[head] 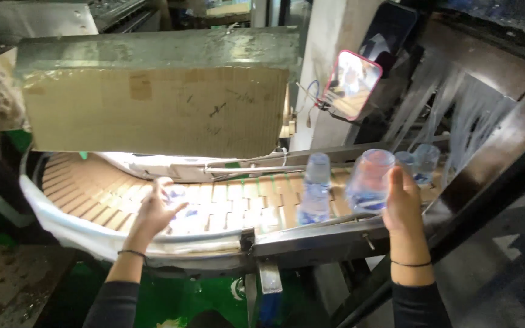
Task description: Arranging and placing plastic water cups onto a moving conveyor belt in a production line to ensure every slot is filled.
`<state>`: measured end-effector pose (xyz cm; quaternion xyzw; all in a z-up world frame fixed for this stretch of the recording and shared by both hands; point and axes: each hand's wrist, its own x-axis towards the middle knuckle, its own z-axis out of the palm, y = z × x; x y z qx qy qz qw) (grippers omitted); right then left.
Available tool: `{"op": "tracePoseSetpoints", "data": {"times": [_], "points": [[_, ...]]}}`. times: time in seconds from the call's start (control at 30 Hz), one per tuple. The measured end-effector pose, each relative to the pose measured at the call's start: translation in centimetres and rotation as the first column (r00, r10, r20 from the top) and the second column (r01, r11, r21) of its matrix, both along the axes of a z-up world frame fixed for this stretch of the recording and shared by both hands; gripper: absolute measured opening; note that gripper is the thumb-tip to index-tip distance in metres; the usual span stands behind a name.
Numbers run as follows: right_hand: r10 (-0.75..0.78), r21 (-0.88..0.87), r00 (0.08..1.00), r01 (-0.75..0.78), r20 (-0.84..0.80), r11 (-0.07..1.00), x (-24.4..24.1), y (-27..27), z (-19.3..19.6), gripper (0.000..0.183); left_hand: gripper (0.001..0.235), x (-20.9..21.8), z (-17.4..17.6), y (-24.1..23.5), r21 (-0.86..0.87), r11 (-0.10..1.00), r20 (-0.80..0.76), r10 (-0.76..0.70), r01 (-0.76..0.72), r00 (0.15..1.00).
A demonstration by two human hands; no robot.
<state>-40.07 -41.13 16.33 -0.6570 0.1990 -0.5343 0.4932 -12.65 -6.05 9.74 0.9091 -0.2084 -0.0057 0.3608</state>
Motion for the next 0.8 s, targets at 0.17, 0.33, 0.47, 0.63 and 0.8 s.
{"op": "tracePoseSetpoints", "data": {"times": [0.17, 0.33, 0.47, 0.63, 0.8], "points": [[0.397, 0.312, 0.895, -0.444, 0.205, 0.840, 0.5, -3.3, -4.0, 0.059, 0.073, 0.1, -0.6, 0.8, 0.008, 0.994, -0.118, -0.110, 0.111, 0.987], [0.468, 0.596, 0.754, -0.654, 0.461, 0.466, 2.3, -4.2, -7.7, 0.049, 0.063, -1.0, -0.4, 7.5, -0.137, 0.988, -0.040, -0.080, 0.073, 0.996], [0.482, 0.613, 0.682, -0.722, 0.550, 0.321, 4.7, -3.0, -8.7, 0.078, 0.058, -1.8, 1.0, 13.2, -0.144, 0.985, -0.094, 0.078, -0.091, 0.993], [0.517, 0.471, 0.853, -0.487, 0.075, 0.736, 7.7, 1.8, -4.6, 0.051, 0.059, -0.4, -0.6, 18.4, -0.115, 0.968, -0.113, 0.212, -0.224, 0.971], [-0.167, -0.427, 0.655, -0.260, -0.737, 0.866, 7.9, 1.9, -5.8, 0.070, 0.058, 0.4, -0.5, 18.6, -0.051, 0.957, -0.068, 0.284, -0.287, 0.957]]}}
